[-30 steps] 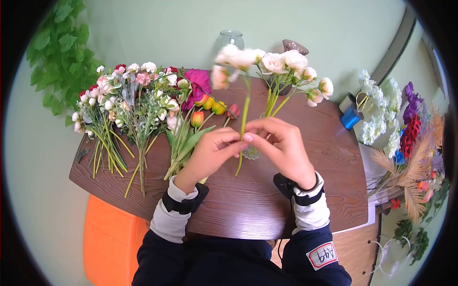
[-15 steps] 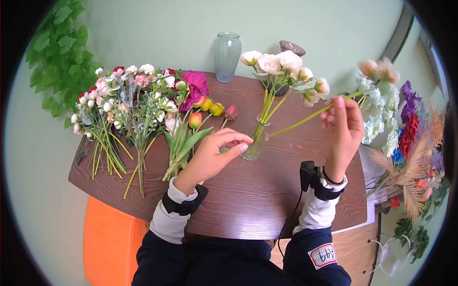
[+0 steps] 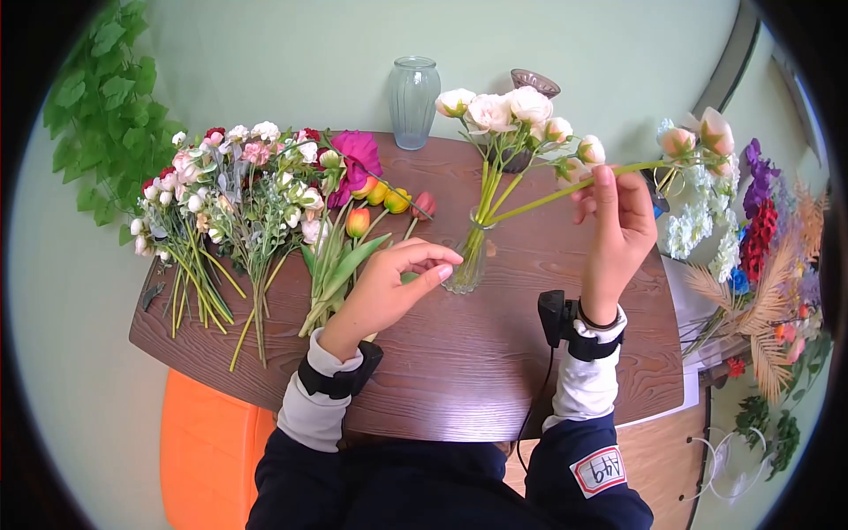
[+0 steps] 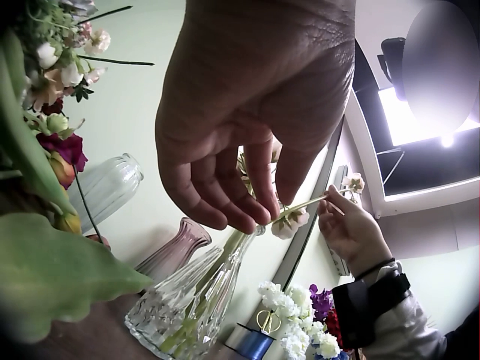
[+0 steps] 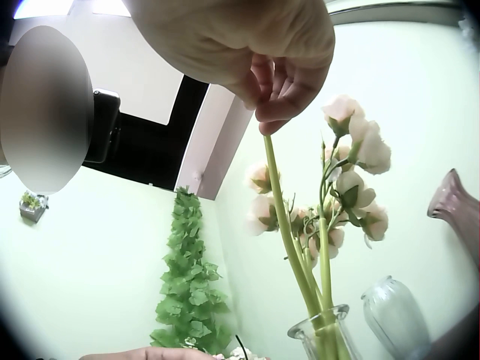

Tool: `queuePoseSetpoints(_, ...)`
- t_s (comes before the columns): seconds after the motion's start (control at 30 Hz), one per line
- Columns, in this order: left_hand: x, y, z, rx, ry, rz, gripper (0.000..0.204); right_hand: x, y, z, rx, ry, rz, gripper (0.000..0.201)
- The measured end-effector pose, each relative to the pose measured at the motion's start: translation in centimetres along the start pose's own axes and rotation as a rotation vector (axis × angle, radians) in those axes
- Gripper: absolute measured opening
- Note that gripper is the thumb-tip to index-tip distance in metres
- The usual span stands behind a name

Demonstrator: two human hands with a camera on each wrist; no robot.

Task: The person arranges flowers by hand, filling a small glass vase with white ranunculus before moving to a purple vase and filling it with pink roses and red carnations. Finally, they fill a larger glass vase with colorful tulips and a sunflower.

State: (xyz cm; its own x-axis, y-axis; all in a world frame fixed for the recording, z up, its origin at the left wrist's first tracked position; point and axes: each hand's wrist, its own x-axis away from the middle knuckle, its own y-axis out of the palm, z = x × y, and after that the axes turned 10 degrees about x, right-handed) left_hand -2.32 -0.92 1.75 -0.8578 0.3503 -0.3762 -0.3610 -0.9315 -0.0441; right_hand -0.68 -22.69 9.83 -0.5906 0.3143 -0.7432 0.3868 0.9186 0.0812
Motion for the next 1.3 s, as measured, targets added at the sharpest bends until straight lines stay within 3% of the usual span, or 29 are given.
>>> queuePoseSetpoints(0.43,0.1,-0.1,0.3,-0.022,-0.024,-0.049,0.020,0.8,1.2,1.3,0.173,0.009,-0.055,0.011)
queuePoseSetpoints(1.3,0.1,0.0,0.2,-0.020,-0.009,-0.027,0.018,1.7,2.2,2.8,0.531,0.124,-0.465,0.018)
